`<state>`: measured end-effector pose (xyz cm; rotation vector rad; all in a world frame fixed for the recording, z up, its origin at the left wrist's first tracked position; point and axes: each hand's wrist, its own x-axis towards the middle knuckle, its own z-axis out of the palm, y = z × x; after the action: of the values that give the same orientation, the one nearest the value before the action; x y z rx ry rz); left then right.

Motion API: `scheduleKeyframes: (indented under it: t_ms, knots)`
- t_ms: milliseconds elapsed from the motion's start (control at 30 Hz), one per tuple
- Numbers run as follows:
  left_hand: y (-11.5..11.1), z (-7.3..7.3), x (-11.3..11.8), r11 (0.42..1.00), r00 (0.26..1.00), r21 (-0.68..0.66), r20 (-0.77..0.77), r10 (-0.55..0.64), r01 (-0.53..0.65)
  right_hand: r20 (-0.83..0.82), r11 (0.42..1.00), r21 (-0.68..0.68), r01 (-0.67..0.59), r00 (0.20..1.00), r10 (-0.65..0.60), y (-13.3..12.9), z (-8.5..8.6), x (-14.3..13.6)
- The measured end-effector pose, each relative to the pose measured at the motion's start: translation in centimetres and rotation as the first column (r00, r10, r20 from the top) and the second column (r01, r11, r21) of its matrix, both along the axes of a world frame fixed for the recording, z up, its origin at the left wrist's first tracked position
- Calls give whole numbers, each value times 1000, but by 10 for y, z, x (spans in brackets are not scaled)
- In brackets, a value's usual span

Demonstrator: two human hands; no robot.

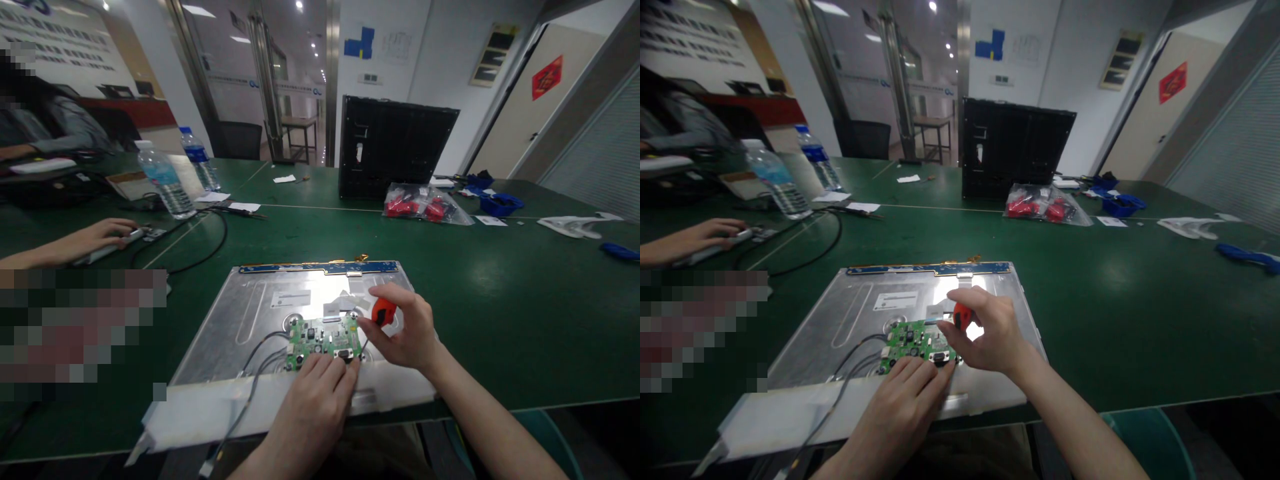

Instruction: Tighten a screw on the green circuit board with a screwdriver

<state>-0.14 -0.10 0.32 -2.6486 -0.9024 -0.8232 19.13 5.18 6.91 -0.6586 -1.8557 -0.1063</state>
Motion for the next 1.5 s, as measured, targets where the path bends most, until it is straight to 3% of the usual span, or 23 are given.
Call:
scheduleKeyframes:
  t_ms: [233,600,933,1300,1500]
  knots:
    - [1,-4,-2,1000,1000,-1,3,-4,4,-1,995,-67,-74,997,74,-4,3,5]
    - [1,-2,0,1000,1000,11,6,2,-2,14,1000,13,1,1000,-2,-1,1,2]
    - [1,-3,-1,1000,1000,12,10,-4,4,11,996,-68,-65,998,66,-4,7,6]
    - [1,-3,0,1000,1000,31,7,2,-2,4,998,19,63,998,-63,-2,0,1]
    - [1,-5,-1,1000,1000,0,-2,1,-1,25,1000,-24,-2,1000,3,-3,3,5]
